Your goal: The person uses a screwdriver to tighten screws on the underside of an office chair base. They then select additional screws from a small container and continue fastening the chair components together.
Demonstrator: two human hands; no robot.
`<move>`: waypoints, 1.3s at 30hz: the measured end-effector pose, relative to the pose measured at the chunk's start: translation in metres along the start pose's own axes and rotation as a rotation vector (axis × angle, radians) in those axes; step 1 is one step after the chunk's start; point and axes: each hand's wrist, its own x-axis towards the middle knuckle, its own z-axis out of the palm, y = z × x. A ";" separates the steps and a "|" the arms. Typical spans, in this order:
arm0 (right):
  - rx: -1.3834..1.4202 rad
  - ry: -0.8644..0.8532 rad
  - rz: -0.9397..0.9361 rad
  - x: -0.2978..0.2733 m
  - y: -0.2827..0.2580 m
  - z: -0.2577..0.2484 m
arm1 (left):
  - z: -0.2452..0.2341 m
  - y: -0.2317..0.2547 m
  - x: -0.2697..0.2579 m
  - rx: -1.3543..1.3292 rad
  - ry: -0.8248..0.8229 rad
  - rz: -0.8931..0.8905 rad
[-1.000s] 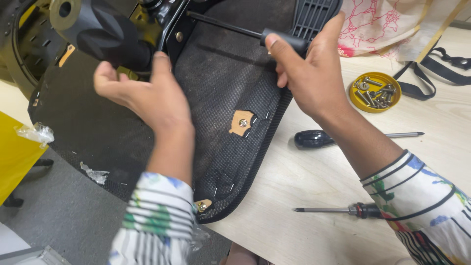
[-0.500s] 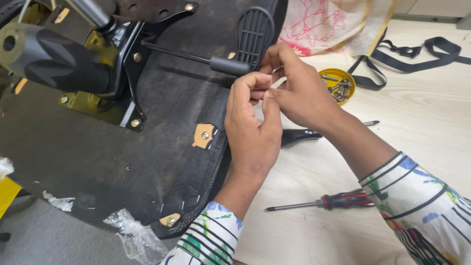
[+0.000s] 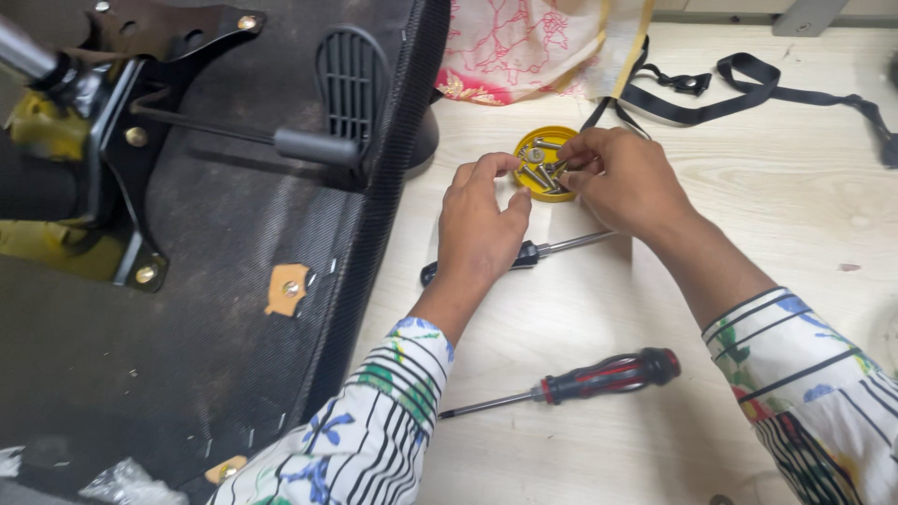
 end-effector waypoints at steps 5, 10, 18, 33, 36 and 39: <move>-0.010 0.019 -0.095 0.000 0.007 0.007 | 0.017 -0.003 0.015 0.166 -0.085 -0.100; -0.139 -0.008 -0.215 0.005 0.004 0.012 | 0.019 0.002 0.028 0.276 -0.144 -0.149; -0.196 -0.046 -0.169 0.015 0.002 0.012 | 0.023 0.005 0.035 0.247 -0.095 -0.171; -0.188 -0.050 -0.159 0.017 0.005 0.011 | 0.002 0.020 0.051 0.417 -0.237 -0.219; -0.132 -0.062 -0.153 0.016 0.002 0.010 | 0.001 0.021 0.059 0.380 -0.271 -0.276; -0.040 -0.076 -0.089 0.011 0.001 0.010 | 0.004 0.018 0.061 0.386 -0.240 -0.268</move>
